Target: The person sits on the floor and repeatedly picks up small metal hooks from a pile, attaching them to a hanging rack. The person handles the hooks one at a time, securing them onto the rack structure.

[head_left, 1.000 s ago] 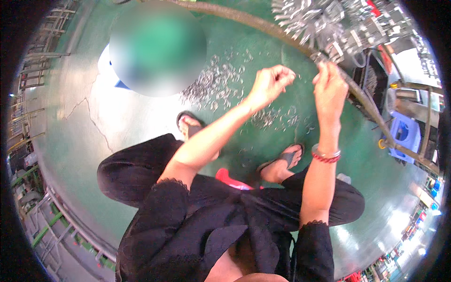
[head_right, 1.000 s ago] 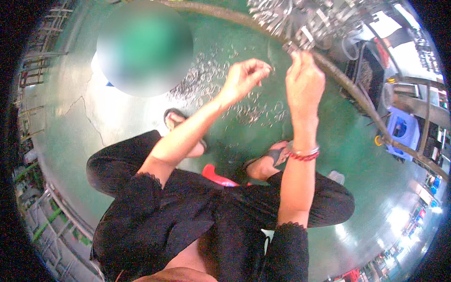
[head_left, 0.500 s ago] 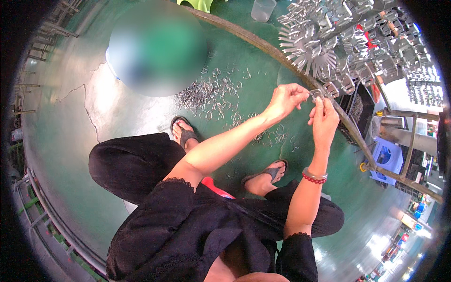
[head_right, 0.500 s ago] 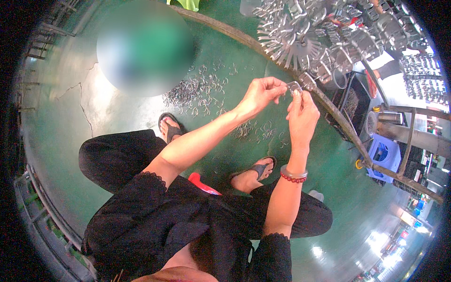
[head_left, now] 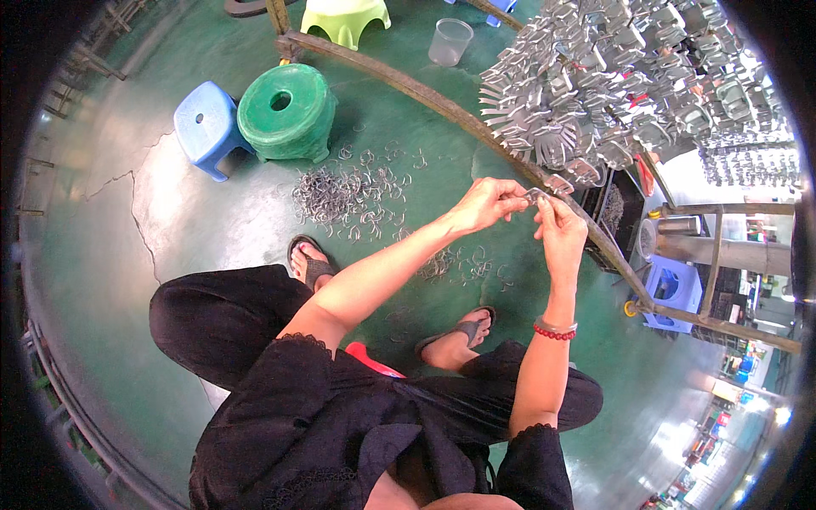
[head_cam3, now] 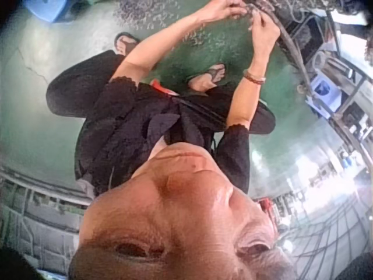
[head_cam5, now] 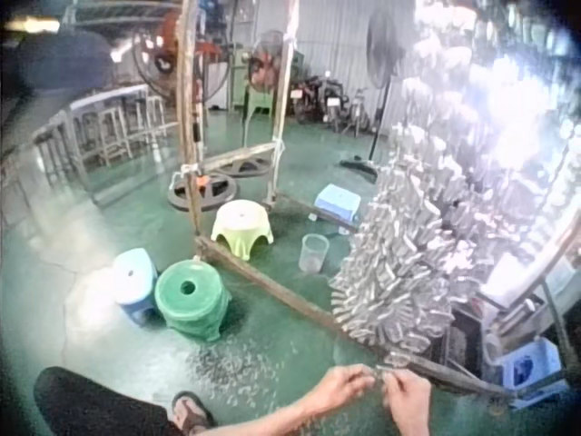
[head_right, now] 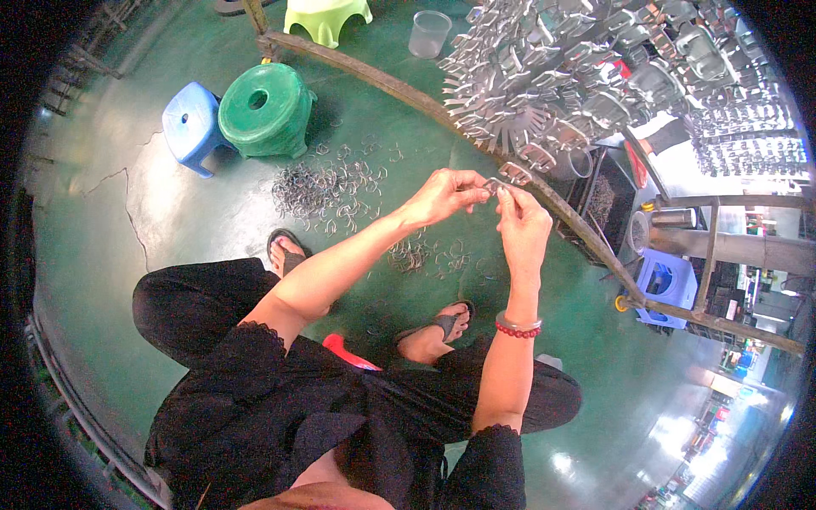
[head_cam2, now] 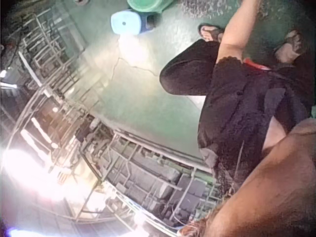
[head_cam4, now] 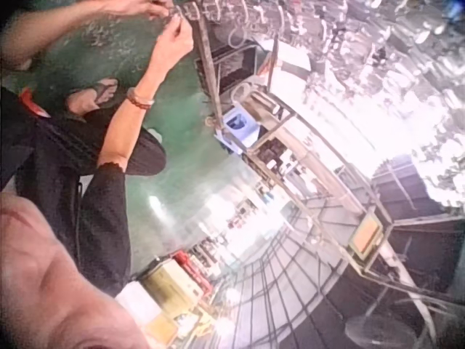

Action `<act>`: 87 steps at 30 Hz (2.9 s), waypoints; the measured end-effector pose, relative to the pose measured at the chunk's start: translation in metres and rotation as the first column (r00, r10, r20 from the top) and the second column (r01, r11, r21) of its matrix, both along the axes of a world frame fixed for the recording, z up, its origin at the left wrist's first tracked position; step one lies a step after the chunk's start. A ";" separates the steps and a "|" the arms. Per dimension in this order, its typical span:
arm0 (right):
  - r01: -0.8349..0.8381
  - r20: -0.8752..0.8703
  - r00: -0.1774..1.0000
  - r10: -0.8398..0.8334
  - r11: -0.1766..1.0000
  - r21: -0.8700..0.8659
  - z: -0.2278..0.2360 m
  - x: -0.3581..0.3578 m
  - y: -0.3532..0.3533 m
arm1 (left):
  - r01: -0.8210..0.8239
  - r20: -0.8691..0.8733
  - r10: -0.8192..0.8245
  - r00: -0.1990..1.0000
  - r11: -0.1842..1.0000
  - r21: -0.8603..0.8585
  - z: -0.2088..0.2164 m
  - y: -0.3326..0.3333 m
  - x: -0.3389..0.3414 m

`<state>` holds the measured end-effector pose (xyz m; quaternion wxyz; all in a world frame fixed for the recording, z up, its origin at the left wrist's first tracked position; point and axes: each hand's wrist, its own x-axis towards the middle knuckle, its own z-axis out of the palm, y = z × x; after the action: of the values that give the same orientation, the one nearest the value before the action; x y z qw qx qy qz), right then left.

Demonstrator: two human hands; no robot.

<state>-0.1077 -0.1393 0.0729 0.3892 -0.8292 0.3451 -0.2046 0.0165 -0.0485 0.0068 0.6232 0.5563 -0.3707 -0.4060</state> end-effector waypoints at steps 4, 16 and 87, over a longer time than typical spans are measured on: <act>-0.102 -0.212 0.973 0.096 0.995 -0.015 0.015 0.009 -0.007 | 0.034 0.067 -0.032 0.997 0.999 -0.026 -0.005 -0.005 0.009; -0.100 -0.110 0.980 0.168 0.882 0.460 0.027 0.035 -0.020 | 0.208 -0.142 -0.224 0.964 0.971 -0.120 -0.029 -0.017 0.036; 0.184 -0.262 0.911 -0.318 0.883 -0.431 0.005 0.050 -0.011 | 0.069 -0.706 -0.016 0.708 0.996 0.047 -0.033 -0.073 0.064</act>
<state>-0.0581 -0.1504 0.0778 0.1205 -0.8603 0.4615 -0.1802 0.0803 -0.1212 -0.0263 0.6879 0.3722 -0.1034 -0.6144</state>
